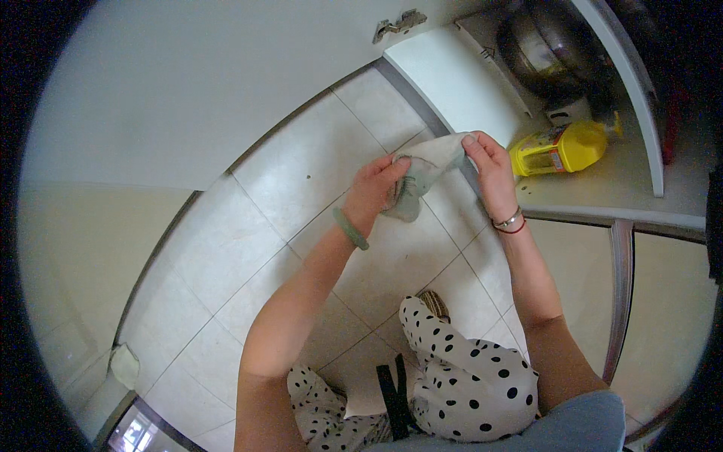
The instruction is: The person sits on the kitchen floor and cleans the tiled surface using a cloth. They wipe the floor around a large squash and under a metal shelving unit, moving items slightly to reach the floor. The person then stands and continues wiping the floor near the kitchen sink and under the counter.
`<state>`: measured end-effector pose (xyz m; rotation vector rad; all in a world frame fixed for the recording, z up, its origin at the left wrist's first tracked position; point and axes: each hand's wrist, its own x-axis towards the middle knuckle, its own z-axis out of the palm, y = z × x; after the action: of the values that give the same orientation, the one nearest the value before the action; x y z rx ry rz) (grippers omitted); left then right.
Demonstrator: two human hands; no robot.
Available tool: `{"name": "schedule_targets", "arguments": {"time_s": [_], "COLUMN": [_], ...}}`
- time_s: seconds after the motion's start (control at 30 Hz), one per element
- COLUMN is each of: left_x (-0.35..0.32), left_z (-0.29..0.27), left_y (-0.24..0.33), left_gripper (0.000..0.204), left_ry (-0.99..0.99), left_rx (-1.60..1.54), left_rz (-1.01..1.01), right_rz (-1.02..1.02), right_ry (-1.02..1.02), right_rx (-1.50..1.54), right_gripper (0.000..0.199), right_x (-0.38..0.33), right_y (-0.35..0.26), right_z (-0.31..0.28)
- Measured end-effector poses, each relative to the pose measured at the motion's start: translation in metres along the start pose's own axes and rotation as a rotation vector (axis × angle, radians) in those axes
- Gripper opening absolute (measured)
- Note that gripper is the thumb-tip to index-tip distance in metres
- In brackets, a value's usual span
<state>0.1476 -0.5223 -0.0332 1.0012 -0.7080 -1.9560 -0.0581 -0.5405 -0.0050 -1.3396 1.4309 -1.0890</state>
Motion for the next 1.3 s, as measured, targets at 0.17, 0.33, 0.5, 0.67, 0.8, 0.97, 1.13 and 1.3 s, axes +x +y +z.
{"name": "schedule_targets", "arguments": {"time_s": [0.17, 0.33, 0.5, 0.67, 0.8, 0.97, 1.13, 1.3], "left_x": [-0.014, -0.014, -0.021, -0.012, -0.025, -0.011, -0.013, 0.000], "left_z": [0.009, -0.005, 0.002, 0.003, 0.024, 0.026, 0.051, 0.043], "left_y": [0.026, 0.014, 0.019, -0.023, -0.034, -0.055, -0.019, -0.008], "left_gripper": [0.030, 0.036, 0.052, 0.069, 0.066, 0.050, 0.050, 0.055], "left_ry": [-0.008, -0.076, 0.065, 0.226, -0.221, -0.181, -0.026, 0.031], "left_rx": [-0.069, 0.412, 0.904, 0.559, 0.001, 0.201, -0.145, -0.109], "left_rz": [-0.032, 0.179, 0.167, 0.345, -0.166, 0.243, 0.092, 0.084], "right_rz": [0.209, 0.285, 0.240, 0.550, 0.302, -0.311, -0.161, -0.166], "right_ry": [-0.024, -0.045, 0.021, -0.121, -0.034, -0.171, 0.058, 0.414], "right_rx": [0.305, 0.551, 0.450, 0.795, 0.322, -0.342, -0.268, -0.586], "right_gripper": [0.022, 0.022, 0.021, 0.024, 0.036, 0.056, 0.046, 0.048], "right_x": [-0.014, -0.016, -0.021, -0.039, -0.036, -0.052, -0.048, 0.041], "right_y": [-0.031, -0.043, -0.052, -0.066, -0.031, -0.007, 0.013, 0.015], "right_z": [0.001, -0.004, -0.013, -0.001, -0.006, 0.005, 0.010, -0.016]}}
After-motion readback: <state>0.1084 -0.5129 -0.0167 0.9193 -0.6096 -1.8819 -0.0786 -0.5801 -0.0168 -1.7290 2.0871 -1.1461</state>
